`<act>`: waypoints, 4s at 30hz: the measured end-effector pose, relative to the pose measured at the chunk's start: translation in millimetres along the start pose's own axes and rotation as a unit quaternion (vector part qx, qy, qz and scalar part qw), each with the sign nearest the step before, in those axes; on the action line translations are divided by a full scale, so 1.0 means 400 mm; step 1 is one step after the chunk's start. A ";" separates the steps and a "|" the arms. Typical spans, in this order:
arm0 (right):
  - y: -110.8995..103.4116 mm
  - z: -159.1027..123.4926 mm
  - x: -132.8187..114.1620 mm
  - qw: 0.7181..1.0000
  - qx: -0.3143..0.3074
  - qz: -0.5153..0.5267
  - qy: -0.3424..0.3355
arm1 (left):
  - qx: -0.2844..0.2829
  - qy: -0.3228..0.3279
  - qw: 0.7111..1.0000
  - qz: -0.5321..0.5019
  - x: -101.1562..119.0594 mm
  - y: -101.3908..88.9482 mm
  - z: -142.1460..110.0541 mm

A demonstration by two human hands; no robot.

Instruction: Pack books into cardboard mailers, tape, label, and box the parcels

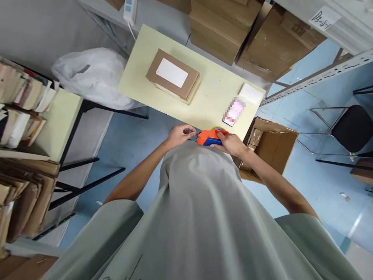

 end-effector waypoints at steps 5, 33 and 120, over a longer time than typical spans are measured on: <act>-0.003 -0.028 0.098 0.990 -0.038 -0.096 0.091 | 0.136 0.004 0.991 -0.013 -0.130 -0.141 0.046; -0.003 0.135 0.045 0.939 -0.039 -0.146 0.308 | 0.261 -0.075 0.961 -0.043 -0.216 -0.210 0.340; 0.022 0.541 -0.247 0.996 0.016 0.024 0.081 | 0.107 -0.160 0.923 0.333 0.079 -0.118 0.552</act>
Point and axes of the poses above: each hand's wrist, its own z-axis towards the middle knuckle, its own y-axis out of the palm, x = y × z, the point moved 3 cm from there along z, towards the middle knuckle, and after that the axes turned 6 degrees about -z, right-handed, at the moved point
